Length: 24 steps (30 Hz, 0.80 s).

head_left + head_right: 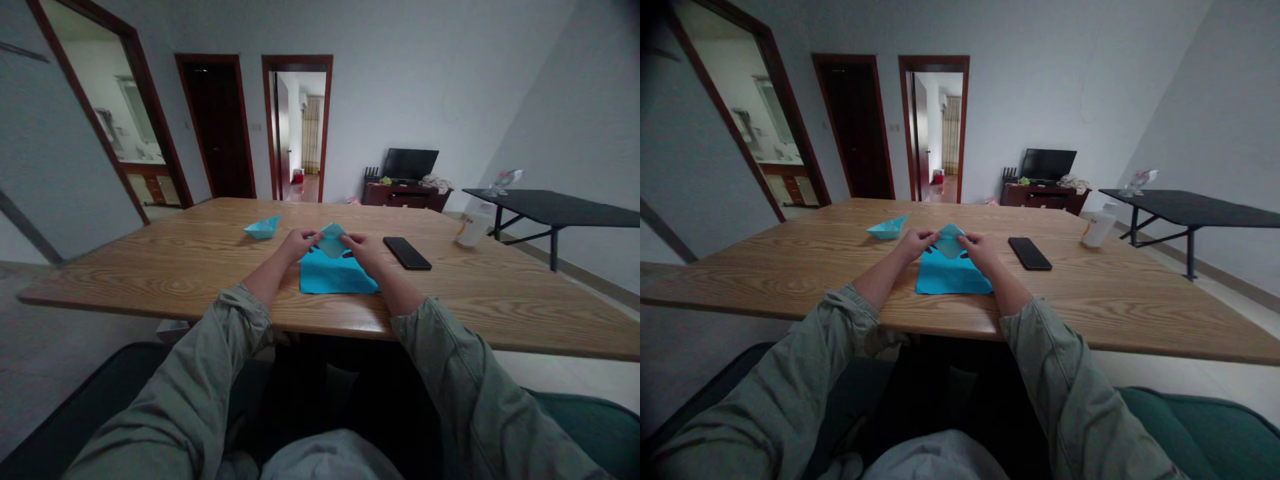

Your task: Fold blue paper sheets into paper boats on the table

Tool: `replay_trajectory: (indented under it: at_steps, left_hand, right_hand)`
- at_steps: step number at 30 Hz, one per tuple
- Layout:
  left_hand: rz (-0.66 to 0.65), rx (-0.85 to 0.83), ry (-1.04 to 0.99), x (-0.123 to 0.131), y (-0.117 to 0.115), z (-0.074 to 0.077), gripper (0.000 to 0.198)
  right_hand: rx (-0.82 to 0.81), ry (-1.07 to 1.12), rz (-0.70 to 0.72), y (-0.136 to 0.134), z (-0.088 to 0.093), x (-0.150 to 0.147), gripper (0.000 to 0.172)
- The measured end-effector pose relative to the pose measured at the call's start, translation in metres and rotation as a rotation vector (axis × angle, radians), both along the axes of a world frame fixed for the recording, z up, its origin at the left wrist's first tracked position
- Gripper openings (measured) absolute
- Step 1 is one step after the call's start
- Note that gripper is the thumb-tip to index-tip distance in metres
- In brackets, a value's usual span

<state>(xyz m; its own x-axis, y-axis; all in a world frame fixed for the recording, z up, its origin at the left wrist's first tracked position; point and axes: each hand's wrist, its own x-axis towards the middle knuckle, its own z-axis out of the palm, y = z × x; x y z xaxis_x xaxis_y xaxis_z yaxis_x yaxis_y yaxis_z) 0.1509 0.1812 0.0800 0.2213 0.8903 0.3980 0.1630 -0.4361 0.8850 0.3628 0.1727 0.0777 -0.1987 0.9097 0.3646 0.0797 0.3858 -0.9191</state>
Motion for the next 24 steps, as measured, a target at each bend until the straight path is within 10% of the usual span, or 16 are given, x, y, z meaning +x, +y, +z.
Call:
replay_trajectory:
  at_steps: [24]
  left_hand:
    - [0.105, 0.029, 0.0, -0.011, -0.001, 0.001, 0.041]
  right_hand:
    - [-0.105, 0.154, 0.05, 0.005, -0.001, 0.007, 0.035]
